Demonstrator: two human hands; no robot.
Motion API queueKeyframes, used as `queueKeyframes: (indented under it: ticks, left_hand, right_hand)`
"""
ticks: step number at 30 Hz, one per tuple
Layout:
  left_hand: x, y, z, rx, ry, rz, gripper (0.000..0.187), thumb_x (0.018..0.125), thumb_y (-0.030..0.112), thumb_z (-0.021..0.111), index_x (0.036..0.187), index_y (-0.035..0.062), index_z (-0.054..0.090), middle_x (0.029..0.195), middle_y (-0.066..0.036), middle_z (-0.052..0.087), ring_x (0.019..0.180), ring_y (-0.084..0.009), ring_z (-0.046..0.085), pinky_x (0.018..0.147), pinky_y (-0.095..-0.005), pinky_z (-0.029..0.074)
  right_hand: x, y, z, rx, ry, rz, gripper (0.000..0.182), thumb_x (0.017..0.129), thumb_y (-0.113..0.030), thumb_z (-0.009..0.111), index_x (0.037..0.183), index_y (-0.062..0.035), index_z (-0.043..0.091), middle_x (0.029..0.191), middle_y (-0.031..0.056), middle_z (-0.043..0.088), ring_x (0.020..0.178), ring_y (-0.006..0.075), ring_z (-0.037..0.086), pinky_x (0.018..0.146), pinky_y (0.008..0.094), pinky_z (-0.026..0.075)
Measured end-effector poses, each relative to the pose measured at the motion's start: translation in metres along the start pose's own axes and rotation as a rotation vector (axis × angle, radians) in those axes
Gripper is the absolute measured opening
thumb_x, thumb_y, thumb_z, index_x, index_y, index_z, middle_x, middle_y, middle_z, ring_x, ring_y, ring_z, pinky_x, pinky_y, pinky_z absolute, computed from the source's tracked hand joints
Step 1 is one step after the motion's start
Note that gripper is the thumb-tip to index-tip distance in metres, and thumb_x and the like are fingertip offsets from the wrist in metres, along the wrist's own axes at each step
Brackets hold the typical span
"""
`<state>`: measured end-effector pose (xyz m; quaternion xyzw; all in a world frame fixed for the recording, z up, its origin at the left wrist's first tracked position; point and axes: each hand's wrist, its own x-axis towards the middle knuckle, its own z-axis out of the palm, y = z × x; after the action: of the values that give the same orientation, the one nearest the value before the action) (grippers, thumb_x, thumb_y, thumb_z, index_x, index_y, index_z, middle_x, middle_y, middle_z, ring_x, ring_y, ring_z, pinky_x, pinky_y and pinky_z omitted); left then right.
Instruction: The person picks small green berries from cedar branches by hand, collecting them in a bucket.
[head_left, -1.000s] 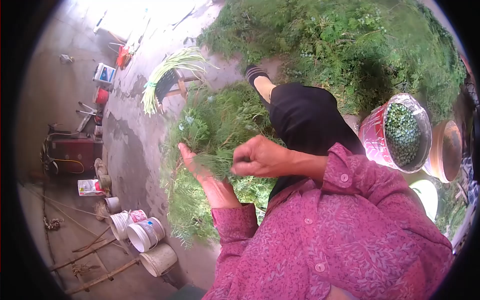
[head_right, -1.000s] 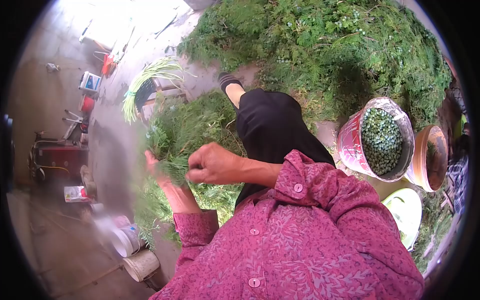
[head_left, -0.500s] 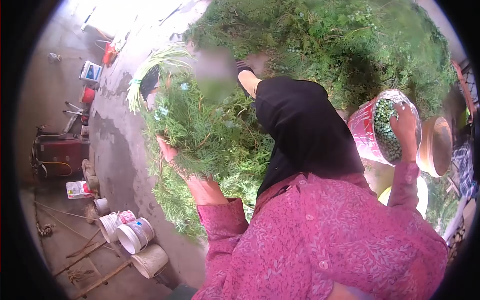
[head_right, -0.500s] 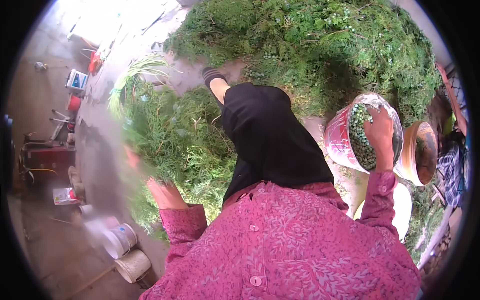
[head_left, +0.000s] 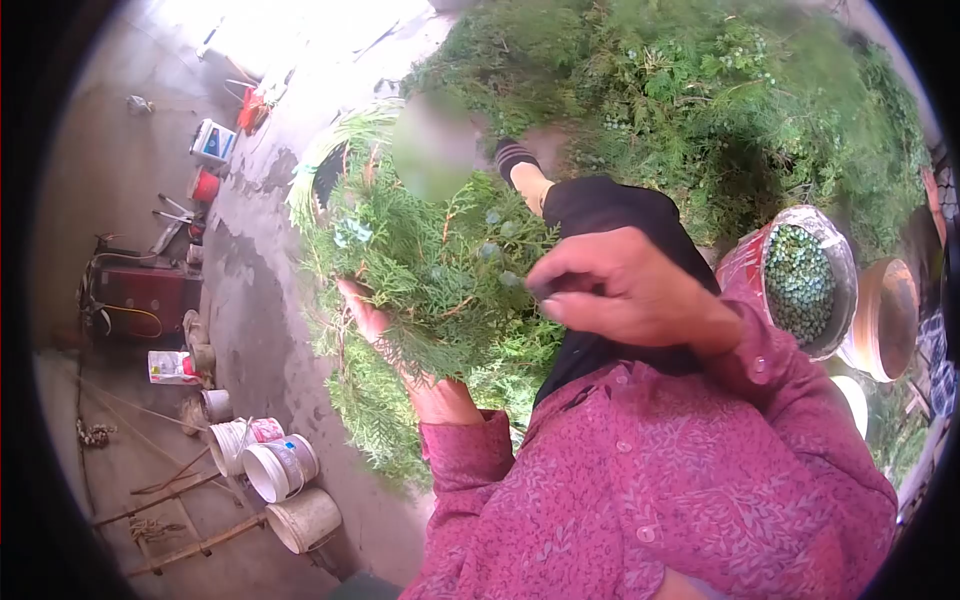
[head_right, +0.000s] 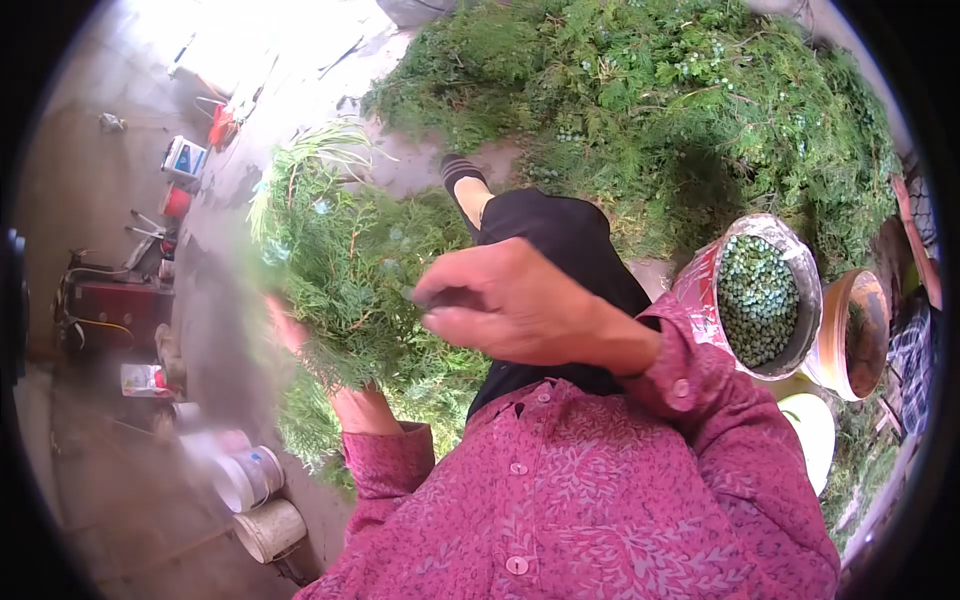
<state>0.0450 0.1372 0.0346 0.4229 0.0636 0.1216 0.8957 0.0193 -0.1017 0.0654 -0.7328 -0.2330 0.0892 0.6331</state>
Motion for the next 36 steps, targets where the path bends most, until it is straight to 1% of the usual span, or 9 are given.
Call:
queueKeyframes:
  ticks: [4,8,11,18,20,23,28,31,36]
  left_hand:
    - [-0.001,-0.003,-0.010,0.078,-0.050,0.125,0.049,0.093,0.041,0.039,0.125,0.0037,0.040,0.116,-0.013,0.052,0.096,-0.0265,0.056,0.079,-0.0396,0.052]
    - [0.000,-0.002,-0.001,-0.038,-0.003,0.043,0.048,0.093,0.040,0.039,0.124,0.0036,0.041,0.116,-0.014,0.051,0.097,-0.0267,0.056,0.080,-0.0402,0.051]
    - [0.001,-0.004,0.000,-0.099,-0.019,0.000,0.047,0.093,0.040,0.040,0.124,0.0042,0.041,0.116,-0.014,0.052,0.098,-0.0264,0.056,0.081,-0.0405,0.051]
    - [0.005,-0.003,-0.004,-0.031,0.016,-0.004,0.050,0.092,0.043,0.038,0.126,0.0073,0.042,0.119,-0.011,0.050,0.101,-0.0262,0.053,0.084,-0.0408,0.048]
    - [0.003,0.000,0.003,-0.063,0.031,-0.060,0.050,0.092,0.044,0.037,0.127,0.0076,0.042,0.119,-0.011,0.050,0.102,-0.0260,0.053,0.085,-0.0405,0.047]
    - [-0.008,0.002,0.021,0.009,0.026,-0.083,0.051,0.092,0.045,0.035,0.127,0.0076,0.043,0.119,-0.011,0.050,0.105,-0.0261,0.050,0.088,-0.0417,0.045]
    - [0.010,0.003,0.004,0.046,0.079,-0.015,0.059,0.091,0.050,0.036,0.132,0.0071,0.035,0.129,-0.013,0.041,0.110,-0.0283,0.047,0.091,-0.0422,0.043]
    - [-0.010,0.005,0.029,0.340,0.243,0.202,0.066,0.090,0.052,0.034,0.136,0.0070,0.025,0.133,-0.015,0.035,0.114,-0.0286,0.045,0.095,-0.0421,0.041]
    - [-0.009,0.000,0.003,0.310,0.045,0.223,0.069,0.089,0.052,0.037,0.138,0.0065,0.019,0.137,-0.015,0.031,0.120,-0.0317,0.039,0.098,-0.0466,0.037]
  right_hand:
    - [0.020,0.020,0.024,-0.012,0.096,-0.112,0.024,0.075,-0.014,0.066,0.093,0.0001,0.058,0.076,0.0120,0.058,0.065,0.0176,0.056,0.059,0.0282,0.045]
    - [0.030,0.032,0.035,-0.383,0.322,-0.351,0.025,0.073,-0.010,0.068,0.095,-0.0005,0.059,0.078,0.0122,0.059,0.071,0.0233,0.058,0.064,0.0290,0.046]
    - [0.034,0.036,0.041,-0.317,0.319,-0.349,0.025,0.071,-0.010,0.068,0.093,-0.0023,0.059,0.076,0.0131,0.058,0.073,0.0280,0.057,0.064,0.0317,0.046]
    - [0.033,0.037,0.047,-0.278,0.220,-0.325,0.022,0.070,-0.010,0.065,0.090,-0.0054,0.058,0.069,0.0109,0.056,0.064,0.0255,0.057,0.059,0.0351,0.046]
    - [0.026,0.028,0.049,0.179,-0.028,0.002,0.019,0.070,-0.006,0.062,0.088,-0.0033,0.058,0.066,0.0059,0.057,0.058,0.0154,0.054,0.054,0.0296,0.043]
    - [0.023,0.040,0.050,0.572,-0.133,0.170,0.017,0.071,-0.004,0.059,0.087,-0.0015,0.058,0.064,0.0015,0.056,0.055,0.0081,0.049,0.050,0.0243,0.039]
    - [0.002,0.044,0.034,1.338,-0.350,0.366,0.011,0.078,-0.004,0.059,0.088,-0.0044,0.054,0.068,0.0028,0.054,0.054,0.0099,0.049,0.046,0.0226,0.038]
    - [-0.006,0.046,0.026,1.589,-0.267,0.511,0.008,0.082,-0.007,0.056,0.089,-0.0052,0.053,0.074,0.0045,0.056,0.057,0.0106,0.051,0.045,0.0216,0.038]
    - [0.000,0.046,0.019,1.422,-0.091,0.496,0.006,0.086,-0.009,0.053,0.091,-0.0064,0.053,0.077,0.0049,0.056,0.057,0.0098,0.050,0.043,0.0184,0.035]
